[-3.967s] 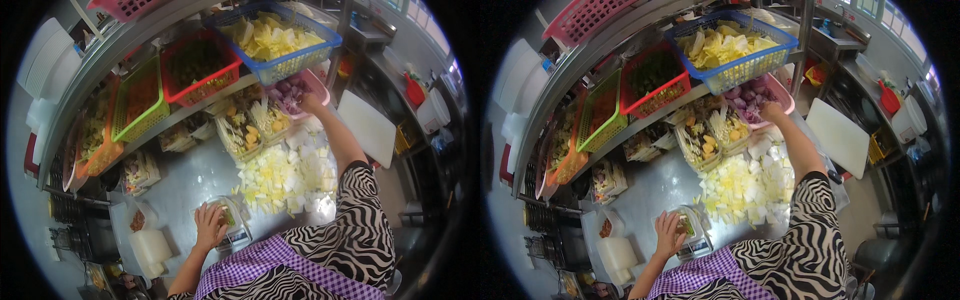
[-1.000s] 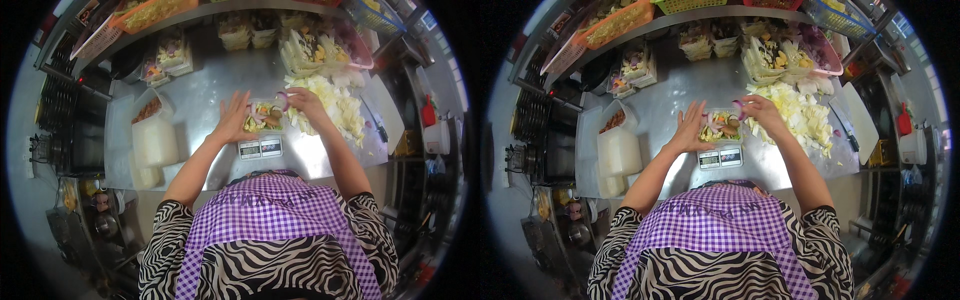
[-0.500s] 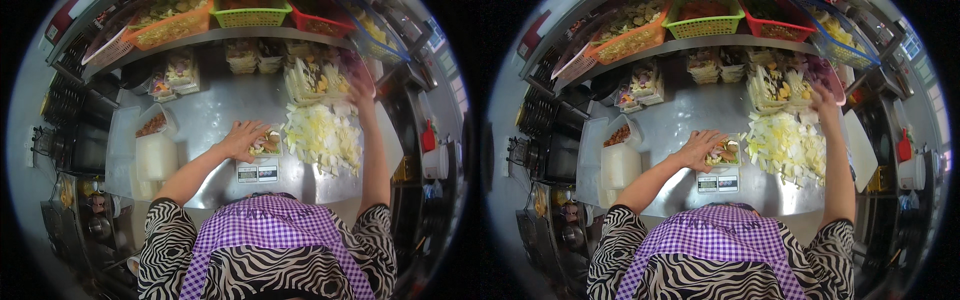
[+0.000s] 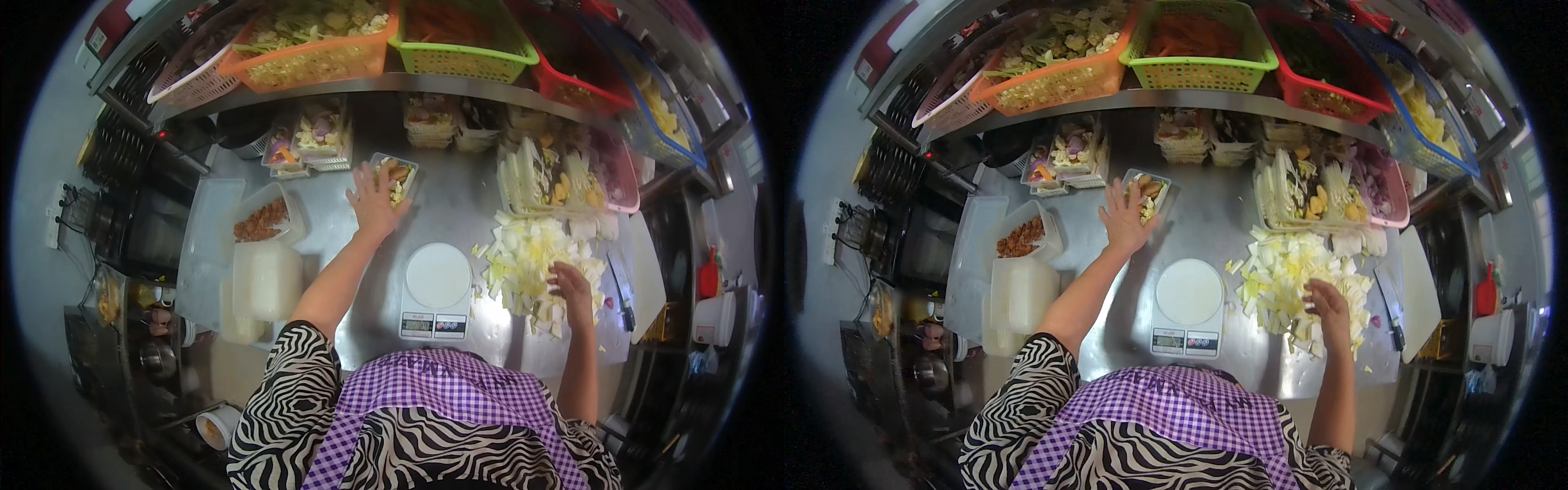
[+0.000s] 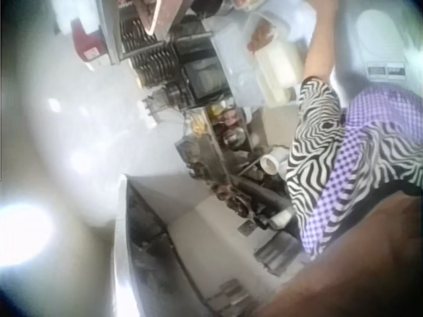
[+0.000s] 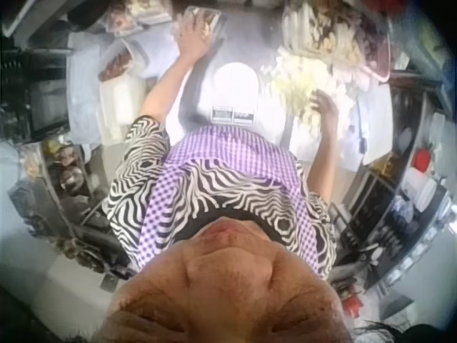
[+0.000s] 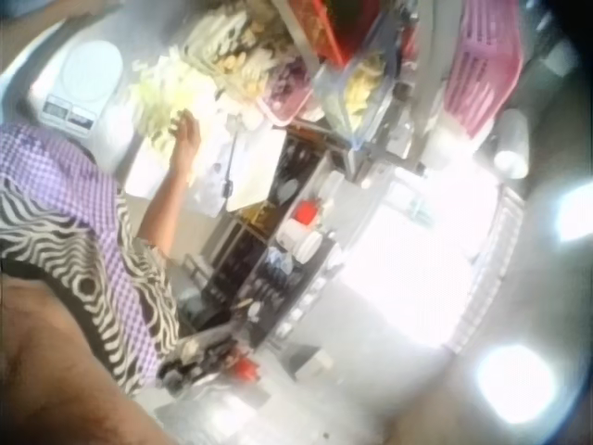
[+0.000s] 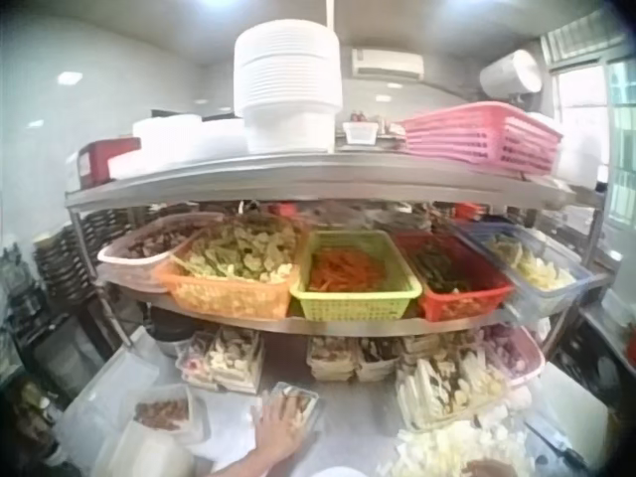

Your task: The person assembles salads by hand in a commercial kitchen. They place chopped vegetables and other ingredients into clear plastic containers on a digital scale, then hand the filled containers to a coworker. The process is repeated for multiple containers.

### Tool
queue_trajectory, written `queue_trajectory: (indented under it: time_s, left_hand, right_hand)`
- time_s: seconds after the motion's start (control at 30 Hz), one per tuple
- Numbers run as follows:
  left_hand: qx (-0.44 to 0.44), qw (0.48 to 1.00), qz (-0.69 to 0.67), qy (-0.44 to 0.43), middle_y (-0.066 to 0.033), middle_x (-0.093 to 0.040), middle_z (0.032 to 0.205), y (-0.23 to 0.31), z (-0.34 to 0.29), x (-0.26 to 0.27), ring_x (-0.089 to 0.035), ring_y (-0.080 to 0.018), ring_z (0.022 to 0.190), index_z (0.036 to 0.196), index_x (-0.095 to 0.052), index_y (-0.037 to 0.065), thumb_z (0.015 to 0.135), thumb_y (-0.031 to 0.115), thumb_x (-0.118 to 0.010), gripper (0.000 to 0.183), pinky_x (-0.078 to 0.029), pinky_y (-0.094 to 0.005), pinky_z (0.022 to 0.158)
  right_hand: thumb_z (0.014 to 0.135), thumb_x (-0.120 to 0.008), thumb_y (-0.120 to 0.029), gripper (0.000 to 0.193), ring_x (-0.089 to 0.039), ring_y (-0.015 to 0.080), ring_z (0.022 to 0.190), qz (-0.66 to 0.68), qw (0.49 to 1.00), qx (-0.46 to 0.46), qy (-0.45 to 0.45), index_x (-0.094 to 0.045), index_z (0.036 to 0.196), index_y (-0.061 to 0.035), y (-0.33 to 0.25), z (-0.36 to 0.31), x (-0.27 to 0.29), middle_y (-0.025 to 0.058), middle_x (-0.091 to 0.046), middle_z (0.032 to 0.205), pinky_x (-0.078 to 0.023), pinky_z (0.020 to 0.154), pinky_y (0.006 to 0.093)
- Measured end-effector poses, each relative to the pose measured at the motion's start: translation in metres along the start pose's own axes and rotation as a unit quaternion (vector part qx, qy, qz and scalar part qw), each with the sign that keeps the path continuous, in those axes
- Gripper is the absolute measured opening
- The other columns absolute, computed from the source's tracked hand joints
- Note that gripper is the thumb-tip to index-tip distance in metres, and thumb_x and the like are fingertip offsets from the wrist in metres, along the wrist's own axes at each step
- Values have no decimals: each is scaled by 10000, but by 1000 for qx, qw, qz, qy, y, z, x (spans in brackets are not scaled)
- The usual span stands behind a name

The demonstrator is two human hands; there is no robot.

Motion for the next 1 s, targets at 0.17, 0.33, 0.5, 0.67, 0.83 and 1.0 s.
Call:
queue_trajectory:
  time_s: [0.17,0.33,0.5,0.67,0.83,1.0]
  left_hand:
    - [-143,990,2,18,-140,-272,1528,-3,34,-28,-206,-372,1419,1462,-331,101,907,367,-528,646,-202,-587,1092]
    - [-76,993,33,82,-123,-385,1470,-17,100,-51,-326,-307,1357,1360,-475,102,941,343,-427,486,-260,-545,1059]
    - [-50,991,13,119,-121,-407,1461,-29,163,-77,-310,-310,1377,1364,-488,134,949,341,-391,474,-242,-546,1084]
    - [-20,993,-7,118,-203,-485,1319,-4,189,-59,-490,-376,1198,1262,-509,17,863,123,-505,413,-403,-521,990]
    - [18,989,-25,148,-237,-480,1290,-20,188,-64,-480,-412,1184,1278,-474,0,875,130,-509,425,-387,-525,1006]
    - [50,989,-104,93,-235,-373,1431,-17,104,16,-324,-432,1338,1404,-389,31,843,203,-606,626,-243,-529,1115]
  right_hand:
    - [950,-568,-218,328,-625,149,875,6,999,-20,47,-578,1214,-24,24,-26,12,70,-649,1084,-516,716,270]
    - [950,-582,-229,326,-626,140,847,24,996,-40,70,-578,1208,-29,27,-36,20,73,-653,1068,-514,694,263]
    - [951,-576,-227,324,-619,137,834,12,995,-53,88,-573,1208,-30,28,-36,22,70,-650,1067,-512,682,259]
    - [952,-563,-202,309,-615,140,829,12,992,-77,102,-573,1203,-22,34,-39,19,69,-646,1056,-513,680,264]
    - [954,-556,-193,297,-613,140,833,-11,997,-28,73,-579,1194,-19,5,-26,5,63,-645,1055,-509,689,267]
    - [954,-559,-193,295,-611,134,835,-12,997,-5,70,-584,1191,-20,-6,-27,7,53,-648,1050,-500,699,254]
Point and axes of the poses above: each hand's wrist, its own z-axis towards the middle knuckle, its own x-axis out of the back of the hand, y = z × x, the point moved 9 cm from there along z, towards the middle knuckle
